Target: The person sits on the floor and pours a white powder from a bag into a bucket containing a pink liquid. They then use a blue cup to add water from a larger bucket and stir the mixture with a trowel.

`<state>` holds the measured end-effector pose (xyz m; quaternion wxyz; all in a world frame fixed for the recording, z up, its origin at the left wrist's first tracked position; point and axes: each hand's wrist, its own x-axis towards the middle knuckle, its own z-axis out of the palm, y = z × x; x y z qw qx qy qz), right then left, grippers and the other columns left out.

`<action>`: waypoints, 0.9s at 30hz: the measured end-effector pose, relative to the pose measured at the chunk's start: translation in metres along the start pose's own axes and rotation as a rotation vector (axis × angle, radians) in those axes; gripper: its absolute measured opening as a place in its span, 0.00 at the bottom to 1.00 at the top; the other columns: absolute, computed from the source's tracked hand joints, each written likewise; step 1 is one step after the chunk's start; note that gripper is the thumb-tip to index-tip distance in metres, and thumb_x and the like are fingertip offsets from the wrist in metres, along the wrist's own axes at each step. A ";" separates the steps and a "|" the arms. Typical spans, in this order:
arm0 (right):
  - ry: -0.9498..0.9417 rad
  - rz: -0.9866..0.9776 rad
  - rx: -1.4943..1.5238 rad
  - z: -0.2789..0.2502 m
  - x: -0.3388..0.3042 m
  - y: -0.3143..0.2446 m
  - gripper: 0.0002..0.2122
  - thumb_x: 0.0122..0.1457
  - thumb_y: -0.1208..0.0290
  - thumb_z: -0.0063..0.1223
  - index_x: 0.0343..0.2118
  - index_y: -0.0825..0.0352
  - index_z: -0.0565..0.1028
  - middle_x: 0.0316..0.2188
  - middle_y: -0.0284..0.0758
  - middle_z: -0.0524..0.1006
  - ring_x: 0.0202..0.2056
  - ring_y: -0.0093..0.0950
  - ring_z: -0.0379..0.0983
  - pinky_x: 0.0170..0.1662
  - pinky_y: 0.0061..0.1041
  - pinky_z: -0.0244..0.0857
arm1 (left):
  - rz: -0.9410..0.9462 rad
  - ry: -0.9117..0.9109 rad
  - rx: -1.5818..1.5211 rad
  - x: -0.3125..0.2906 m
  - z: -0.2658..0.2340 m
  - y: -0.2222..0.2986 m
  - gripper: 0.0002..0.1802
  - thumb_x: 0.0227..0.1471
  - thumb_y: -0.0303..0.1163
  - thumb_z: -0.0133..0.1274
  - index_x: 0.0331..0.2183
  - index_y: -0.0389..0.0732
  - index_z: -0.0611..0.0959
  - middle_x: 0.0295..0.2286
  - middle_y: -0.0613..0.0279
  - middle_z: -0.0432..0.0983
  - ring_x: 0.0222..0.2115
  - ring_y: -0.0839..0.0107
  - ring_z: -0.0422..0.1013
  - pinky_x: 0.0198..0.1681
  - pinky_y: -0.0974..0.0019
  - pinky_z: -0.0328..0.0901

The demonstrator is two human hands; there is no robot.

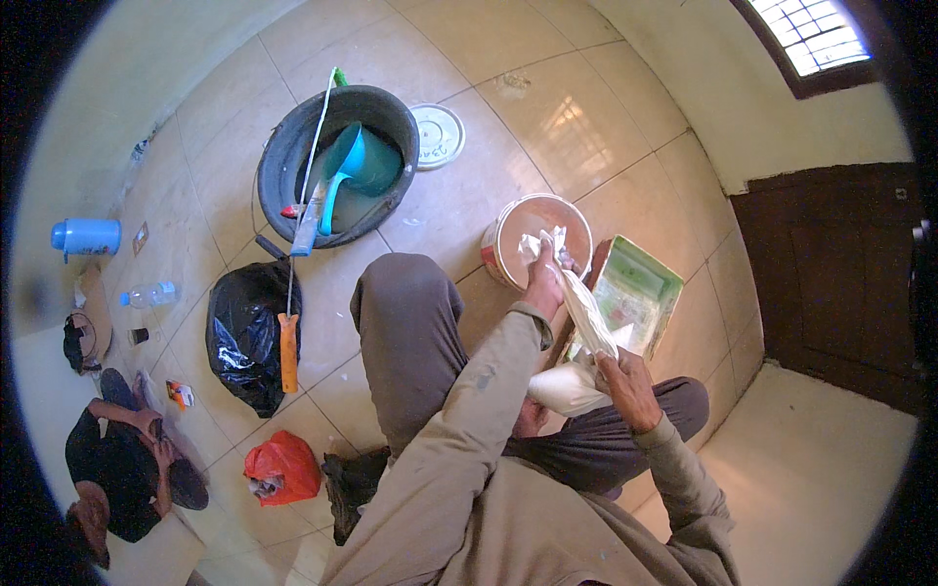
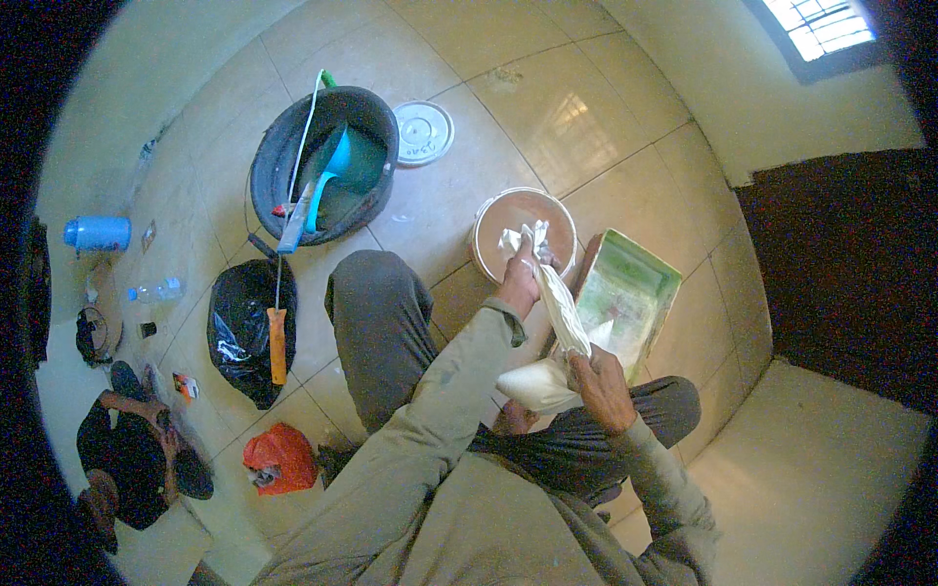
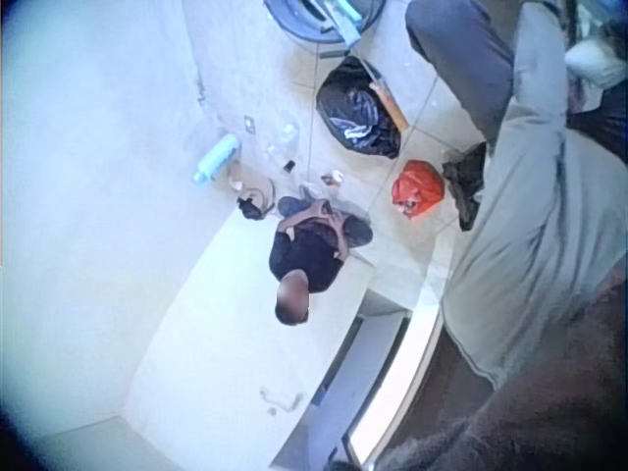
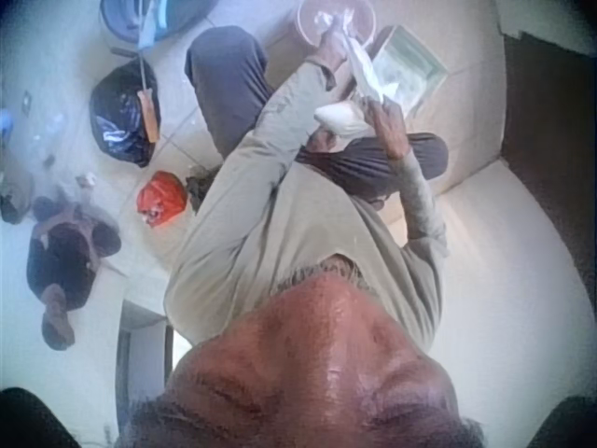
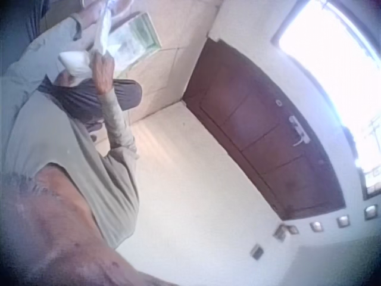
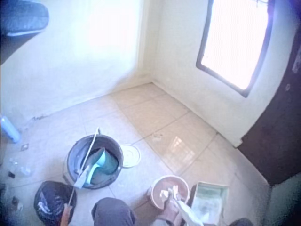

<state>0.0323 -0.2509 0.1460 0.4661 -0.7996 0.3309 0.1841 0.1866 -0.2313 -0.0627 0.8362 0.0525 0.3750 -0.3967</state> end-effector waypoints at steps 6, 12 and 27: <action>-0.009 0.052 0.041 -0.002 -0.010 -0.003 0.18 0.60 0.61 0.39 0.36 0.76 0.69 0.21 0.38 0.69 0.22 0.27 0.62 0.28 0.31 0.59 | -0.073 0.142 -0.057 0.011 -0.002 0.009 0.09 0.59 0.35 0.42 0.28 0.45 0.73 0.13 0.69 0.61 0.11 0.76 0.59 0.18 0.68 0.62; -0.027 0.092 0.064 -0.010 -0.017 0.000 0.18 0.60 0.60 0.39 0.36 0.76 0.69 0.21 0.40 0.69 0.24 0.27 0.64 0.30 0.29 0.60 | -0.110 0.073 -0.029 0.013 0.002 0.002 0.10 0.58 0.35 0.41 0.26 0.46 0.74 0.12 0.73 0.59 0.10 0.80 0.54 0.15 0.72 0.56; 0.049 0.062 0.285 -0.019 -0.014 -0.017 0.17 0.61 0.65 0.41 0.47 0.74 0.68 0.26 0.28 0.68 0.27 0.17 0.60 0.30 0.19 0.57 | -0.090 -0.228 -0.123 -0.024 0.015 0.012 0.17 0.51 0.45 0.45 0.36 0.41 0.74 0.19 0.66 0.66 0.20 0.71 0.64 0.27 0.63 0.63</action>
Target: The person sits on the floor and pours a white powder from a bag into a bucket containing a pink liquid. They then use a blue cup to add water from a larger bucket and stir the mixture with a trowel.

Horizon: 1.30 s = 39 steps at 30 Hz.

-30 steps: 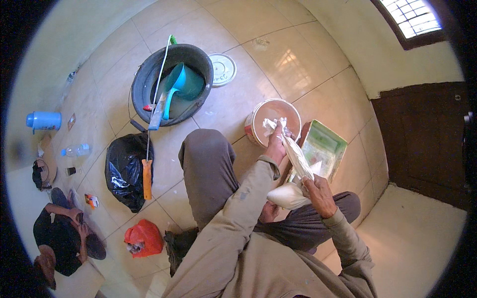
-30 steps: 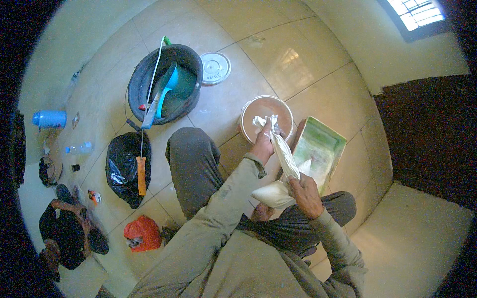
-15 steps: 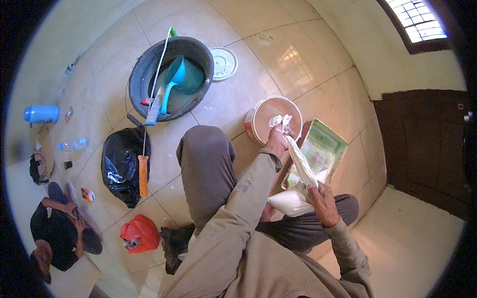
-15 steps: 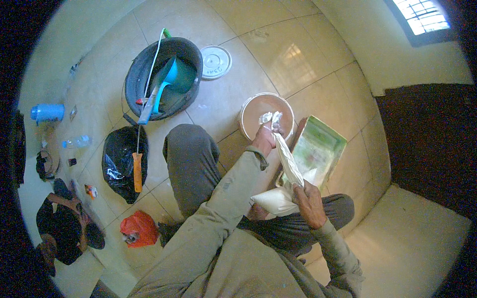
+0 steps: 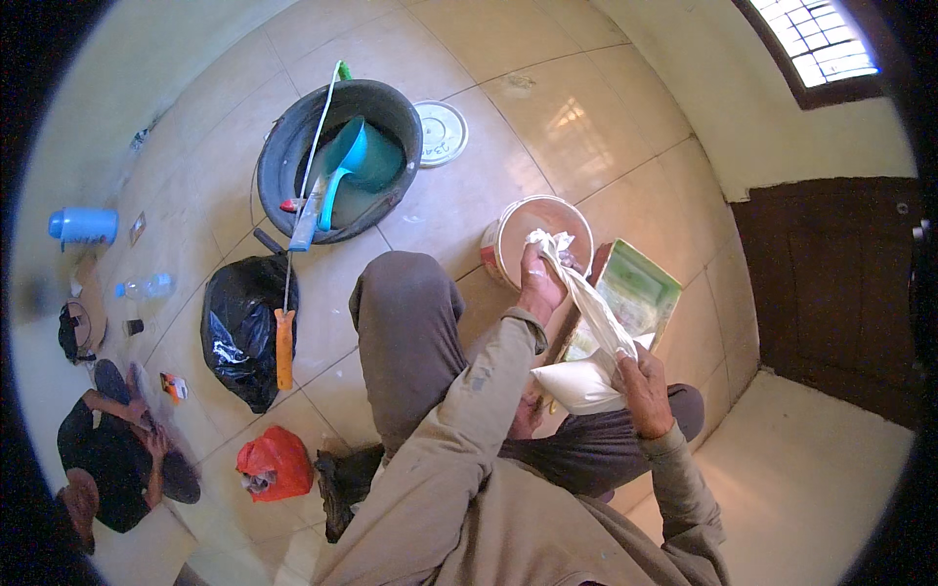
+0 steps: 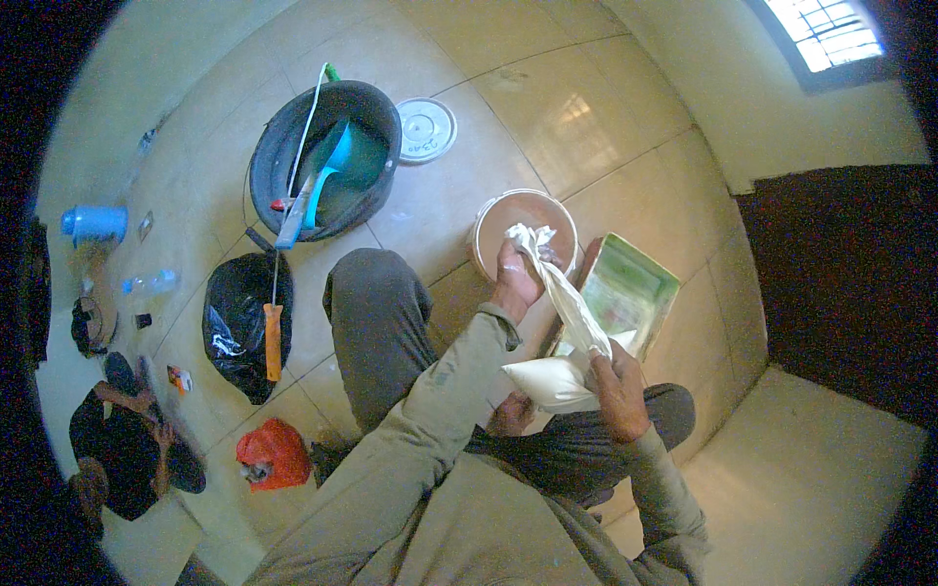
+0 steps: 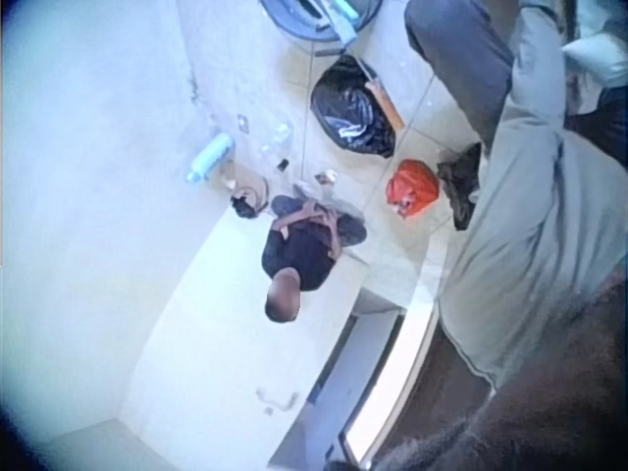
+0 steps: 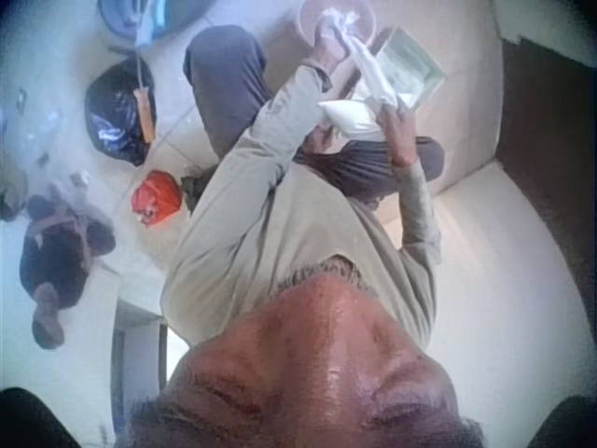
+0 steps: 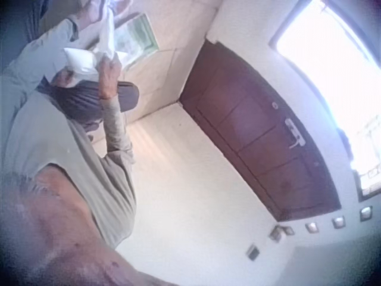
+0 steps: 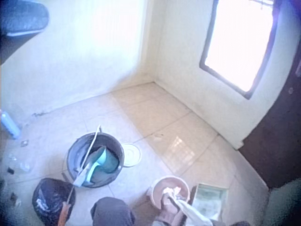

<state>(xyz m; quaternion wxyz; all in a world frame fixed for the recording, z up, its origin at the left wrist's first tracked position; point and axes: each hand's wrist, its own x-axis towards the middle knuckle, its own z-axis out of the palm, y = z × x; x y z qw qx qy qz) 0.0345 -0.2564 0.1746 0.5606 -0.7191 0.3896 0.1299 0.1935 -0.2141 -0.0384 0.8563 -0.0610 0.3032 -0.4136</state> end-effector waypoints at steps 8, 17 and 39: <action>0.035 0.089 0.217 -0.009 0.011 0.020 0.17 0.61 0.66 0.43 0.46 0.73 0.69 0.38 0.33 0.74 0.37 0.22 0.69 0.40 0.21 0.63 | 0.094 -0.154 -0.113 0.016 -0.047 -0.013 0.19 0.55 0.42 0.48 0.42 0.38 0.73 0.35 0.57 0.72 0.30 0.65 0.69 0.40 0.57 0.68; -0.001 0.087 0.280 -0.002 0.005 0.003 0.16 0.60 0.68 0.42 0.47 0.73 0.69 0.22 0.23 0.64 0.22 0.14 0.54 0.26 0.16 0.52 | 0.186 0.194 -0.035 0.030 -0.049 -0.016 0.06 0.56 0.27 0.46 0.36 0.36 0.76 0.26 0.59 0.73 0.24 0.69 0.71 0.27 0.66 0.71; 0.075 0.067 0.345 0.003 0.011 0.011 0.13 0.60 0.69 0.43 0.41 0.74 0.71 0.24 0.25 0.67 0.23 0.15 0.58 0.26 0.16 0.54 | 0.182 -0.004 -0.094 0.019 -0.053 -0.022 0.11 0.57 0.33 0.48 0.39 0.37 0.74 0.29 0.61 0.73 0.31 0.68 0.70 0.37 0.64 0.69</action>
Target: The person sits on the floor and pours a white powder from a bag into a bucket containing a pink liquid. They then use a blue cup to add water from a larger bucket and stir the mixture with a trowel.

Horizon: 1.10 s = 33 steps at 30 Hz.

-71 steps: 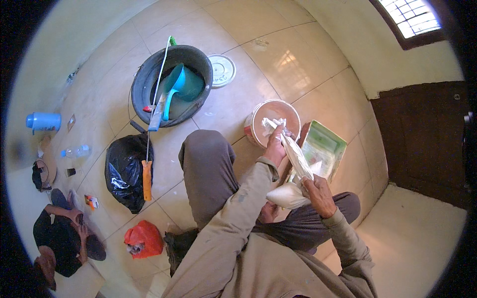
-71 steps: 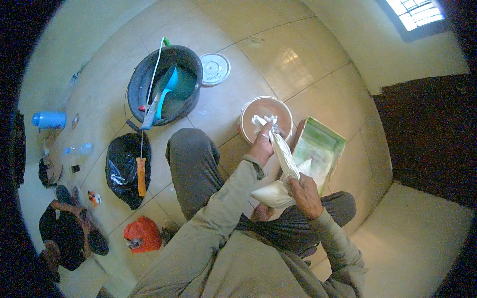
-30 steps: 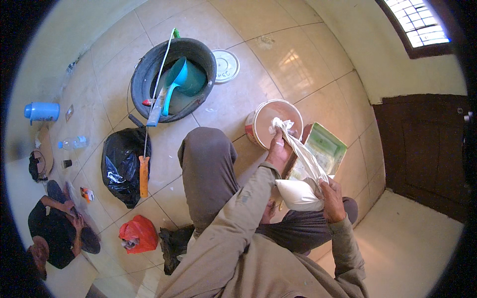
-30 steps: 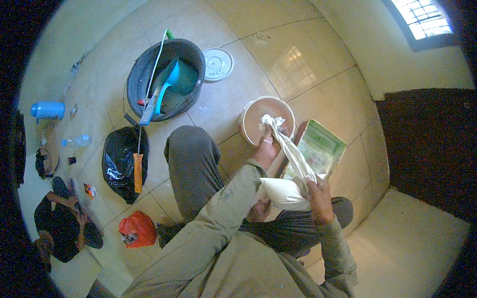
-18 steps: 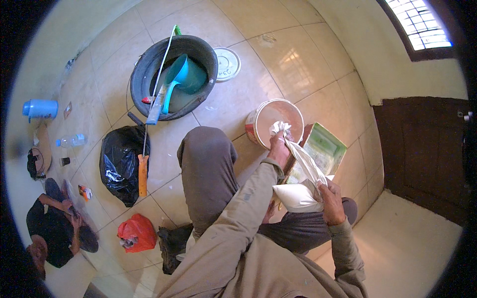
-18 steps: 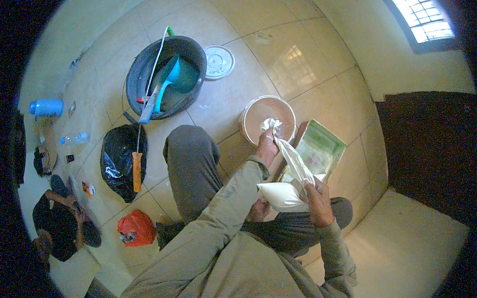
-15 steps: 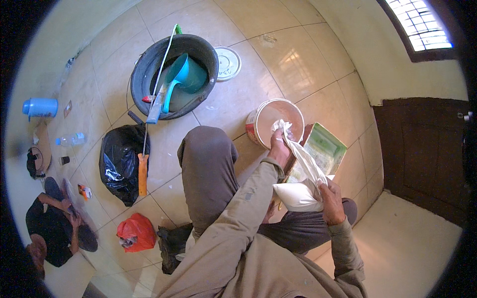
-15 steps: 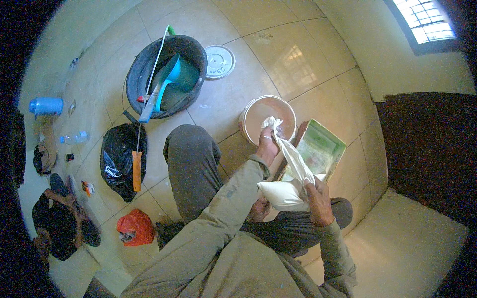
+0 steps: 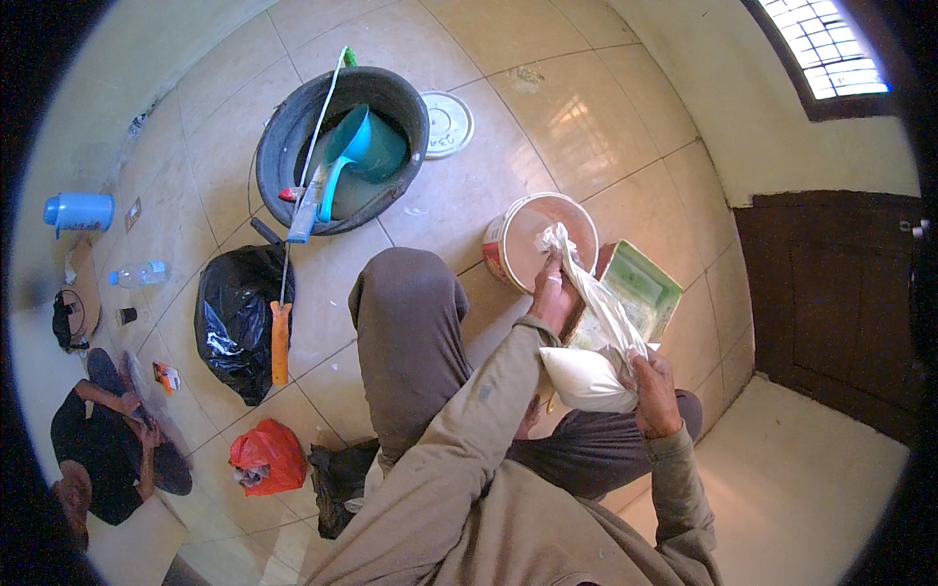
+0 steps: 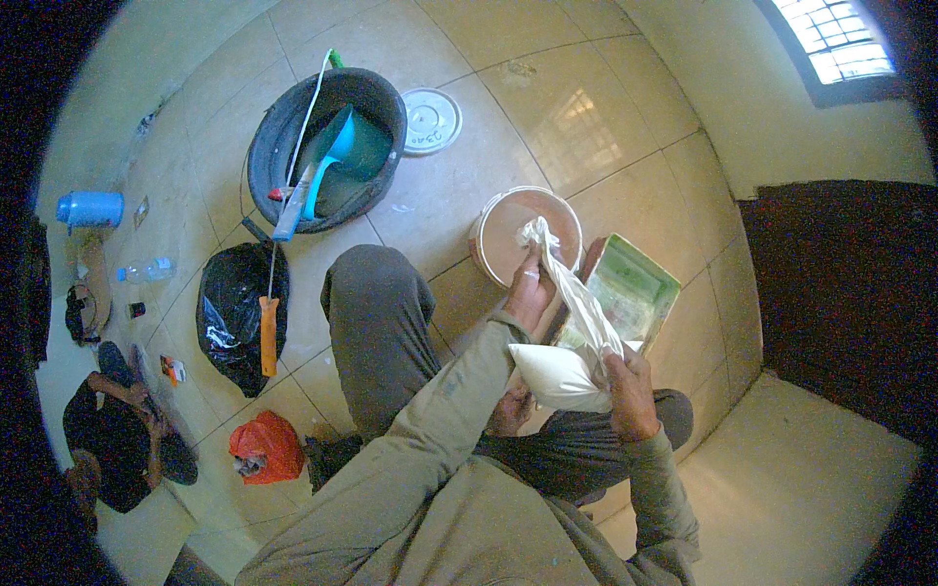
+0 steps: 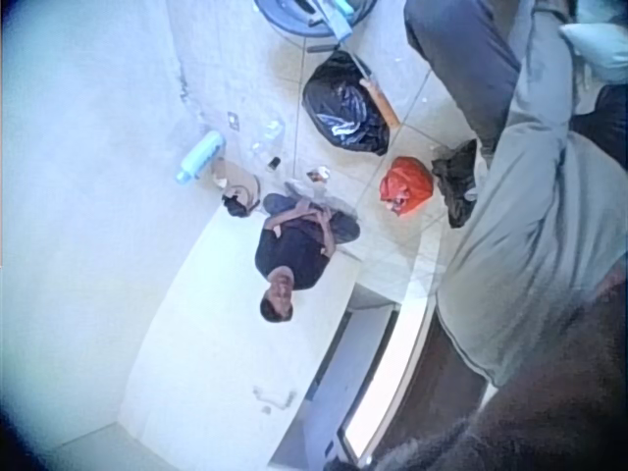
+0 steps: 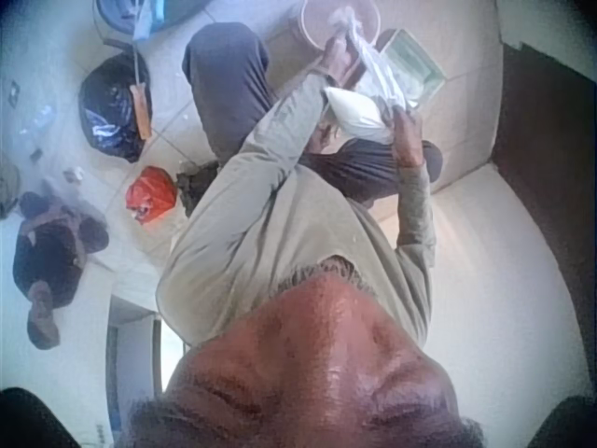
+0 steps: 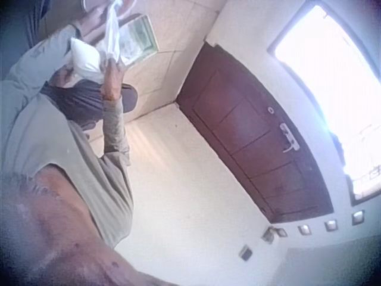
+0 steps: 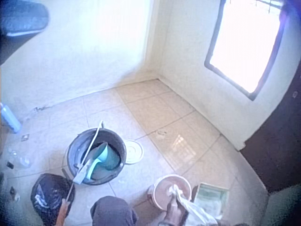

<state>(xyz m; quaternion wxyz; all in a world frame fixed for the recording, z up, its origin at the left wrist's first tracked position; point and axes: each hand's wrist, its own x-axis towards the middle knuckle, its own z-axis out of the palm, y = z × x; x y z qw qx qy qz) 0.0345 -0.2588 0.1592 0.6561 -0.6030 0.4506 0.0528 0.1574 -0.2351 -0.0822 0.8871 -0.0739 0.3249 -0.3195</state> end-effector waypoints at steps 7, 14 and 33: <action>-0.014 -0.006 0.016 -0.008 0.003 -0.001 0.11 0.60 0.69 0.43 0.38 0.72 0.71 0.22 0.24 0.65 0.21 0.14 0.56 0.24 0.16 0.50 | -0.022 0.118 0.080 -0.011 0.023 0.005 0.11 0.54 0.25 0.49 0.41 0.33 0.73 0.33 0.54 0.74 0.32 0.64 0.72 0.38 0.63 0.70; -0.039 -0.008 -0.021 -0.010 0.004 -0.007 0.12 0.60 0.69 0.44 0.41 0.73 0.71 0.22 0.23 0.65 0.21 0.14 0.55 0.25 0.16 0.50 | -0.017 0.355 0.027 0.007 0.013 -0.002 0.06 0.55 0.27 0.46 0.34 0.37 0.75 0.26 0.57 0.72 0.25 0.65 0.70 0.29 0.63 0.68; -0.022 -0.144 -0.211 -0.004 0.018 -0.016 0.19 0.59 0.65 0.42 0.46 0.75 0.70 0.33 0.31 0.73 0.33 0.21 0.65 0.37 0.21 0.60 | -0.268 0.149 0.008 0.009 0.013 -0.008 0.24 0.57 0.49 0.39 0.39 0.37 0.73 0.35 0.52 0.72 0.34 0.57 0.69 0.39 0.53 0.67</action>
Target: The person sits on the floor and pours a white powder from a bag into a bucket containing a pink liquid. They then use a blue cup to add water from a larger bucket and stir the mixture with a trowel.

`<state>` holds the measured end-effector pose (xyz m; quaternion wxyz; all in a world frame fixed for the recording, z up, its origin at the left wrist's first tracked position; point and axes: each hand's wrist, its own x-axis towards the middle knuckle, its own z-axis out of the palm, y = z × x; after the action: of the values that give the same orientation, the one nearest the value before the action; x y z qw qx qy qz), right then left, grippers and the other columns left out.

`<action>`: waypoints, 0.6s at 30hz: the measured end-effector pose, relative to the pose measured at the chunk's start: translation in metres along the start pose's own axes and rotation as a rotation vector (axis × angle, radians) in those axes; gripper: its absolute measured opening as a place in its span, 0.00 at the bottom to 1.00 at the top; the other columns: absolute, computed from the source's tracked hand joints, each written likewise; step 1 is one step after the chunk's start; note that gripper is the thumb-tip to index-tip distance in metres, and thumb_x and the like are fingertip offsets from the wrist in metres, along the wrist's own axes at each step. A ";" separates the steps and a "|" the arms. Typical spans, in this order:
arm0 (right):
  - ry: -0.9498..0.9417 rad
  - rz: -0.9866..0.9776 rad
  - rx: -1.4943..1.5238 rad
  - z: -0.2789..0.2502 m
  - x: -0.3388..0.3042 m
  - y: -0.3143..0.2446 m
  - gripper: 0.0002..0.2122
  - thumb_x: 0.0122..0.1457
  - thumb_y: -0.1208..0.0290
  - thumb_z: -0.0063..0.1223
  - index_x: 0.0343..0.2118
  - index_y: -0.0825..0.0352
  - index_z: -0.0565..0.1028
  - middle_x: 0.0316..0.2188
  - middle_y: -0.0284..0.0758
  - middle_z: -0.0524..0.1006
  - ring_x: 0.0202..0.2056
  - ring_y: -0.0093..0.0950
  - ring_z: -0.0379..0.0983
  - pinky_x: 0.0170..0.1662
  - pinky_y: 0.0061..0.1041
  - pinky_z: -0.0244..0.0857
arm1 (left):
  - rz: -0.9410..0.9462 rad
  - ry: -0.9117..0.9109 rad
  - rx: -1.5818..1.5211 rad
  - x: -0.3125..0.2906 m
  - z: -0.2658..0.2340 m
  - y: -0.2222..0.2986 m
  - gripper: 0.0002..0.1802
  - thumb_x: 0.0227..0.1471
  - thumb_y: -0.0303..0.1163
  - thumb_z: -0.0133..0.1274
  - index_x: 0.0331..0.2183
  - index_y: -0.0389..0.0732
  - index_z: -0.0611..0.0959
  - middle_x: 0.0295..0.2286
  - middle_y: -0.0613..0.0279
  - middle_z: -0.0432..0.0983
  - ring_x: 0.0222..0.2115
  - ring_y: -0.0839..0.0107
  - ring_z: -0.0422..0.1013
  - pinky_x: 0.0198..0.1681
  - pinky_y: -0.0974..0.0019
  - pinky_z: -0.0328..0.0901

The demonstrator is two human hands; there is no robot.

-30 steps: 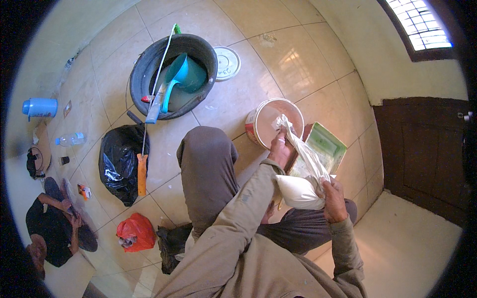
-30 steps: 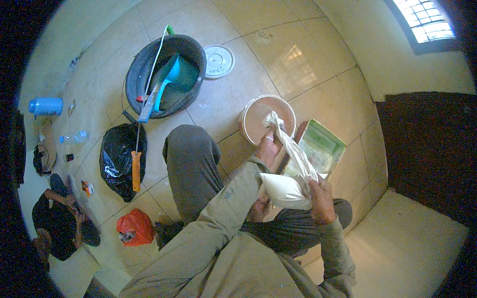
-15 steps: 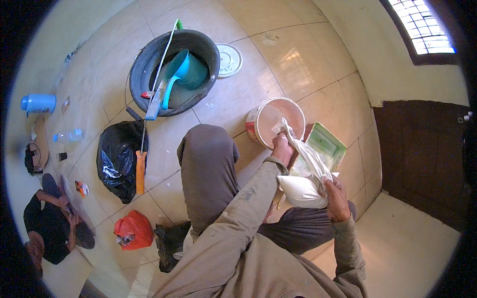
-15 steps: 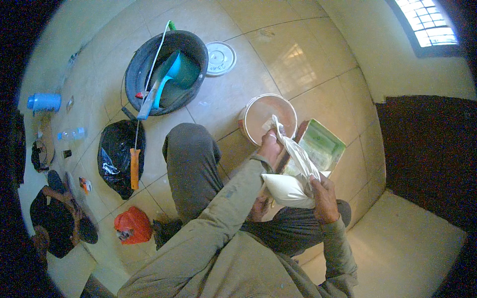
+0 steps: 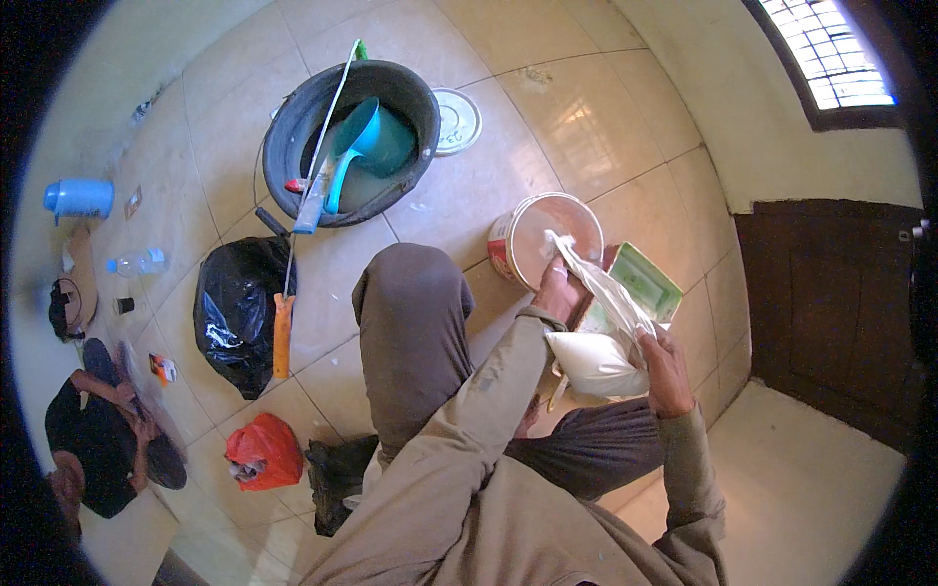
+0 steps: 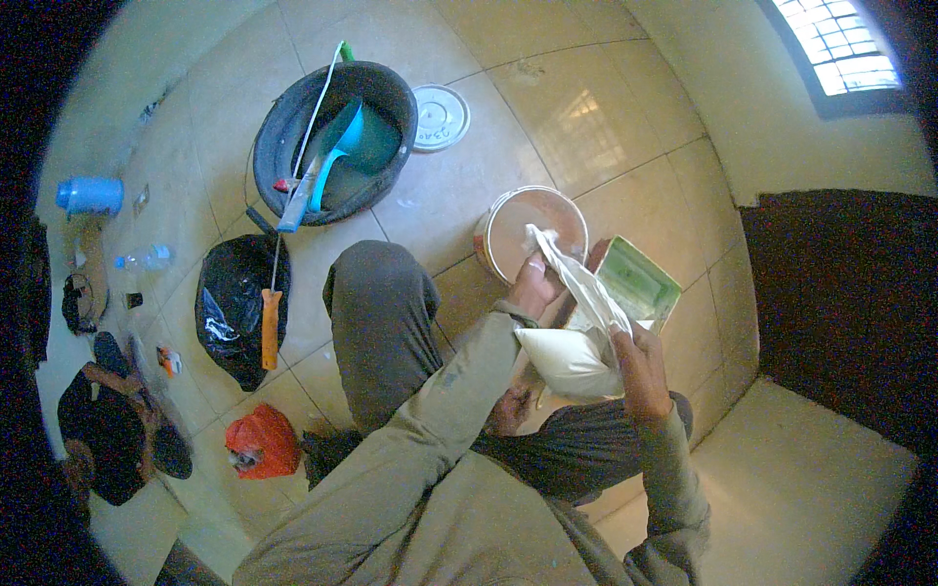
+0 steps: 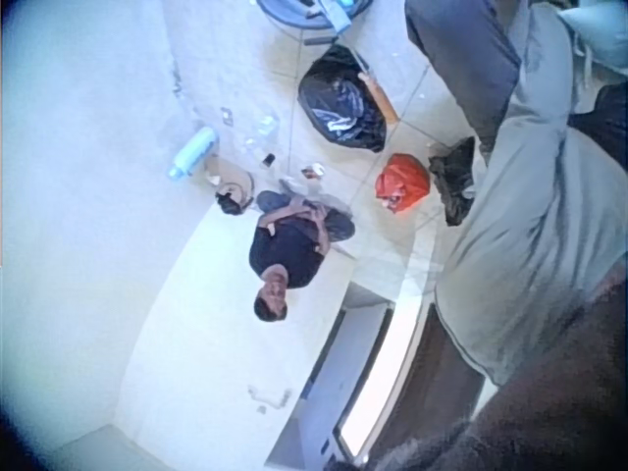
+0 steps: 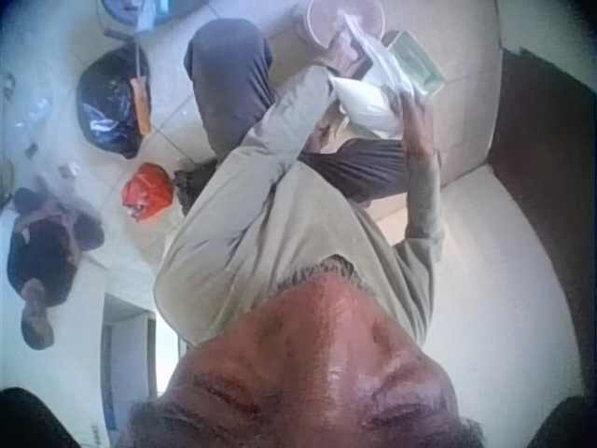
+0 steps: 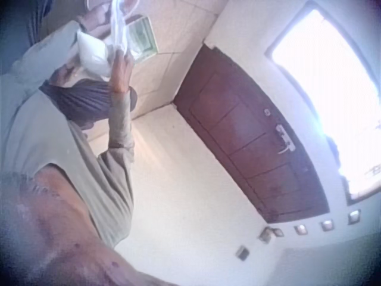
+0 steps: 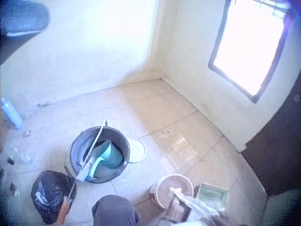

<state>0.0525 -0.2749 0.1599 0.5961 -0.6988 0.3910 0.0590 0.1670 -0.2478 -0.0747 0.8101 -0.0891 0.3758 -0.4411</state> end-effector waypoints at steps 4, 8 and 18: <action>-0.073 0.022 -0.007 0.004 0.020 -0.007 0.19 0.59 0.65 0.43 0.46 0.75 0.70 0.33 0.32 0.73 0.32 0.20 0.65 0.35 0.21 0.60 | -0.115 -0.307 0.172 -0.050 0.027 -0.001 0.26 0.58 0.52 0.38 0.44 0.41 0.73 0.39 0.52 0.74 0.41 0.55 0.70 0.49 0.52 0.63; -0.148 -0.008 -0.087 0.011 0.047 -0.010 0.17 0.59 0.67 0.43 0.46 0.74 0.70 0.33 0.31 0.73 0.31 0.19 0.66 0.34 0.19 0.61 | -0.177 -0.249 0.473 -0.079 0.025 0.001 0.34 0.56 0.60 0.34 0.52 0.44 0.67 0.47 0.57 0.68 0.46 0.63 0.66 0.51 0.54 0.62; -0.296 -0.117 -0.267 0.024 0.130 -0.006 0.17 0.57 0.67 0.42 0.44 0.76 0.72 0.27 0.32 0.71 0.28 0.20 0.65 0.30 0.23 0.62 | -0.163 -0.333 0.479 -0.076 -0.002 0.028 0.28 0.54 0.43 0.39 0.52 0.35 0.67 0.46 0.52 0.71 0.46 0.59 0.68 0.54 0.57 0.60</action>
<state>0.1547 -0.3158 0.0863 0.5515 -0.7768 0.2466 0.1779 0.1592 -0.1713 -0.0493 0.8206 0.0035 0.1145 -0.5599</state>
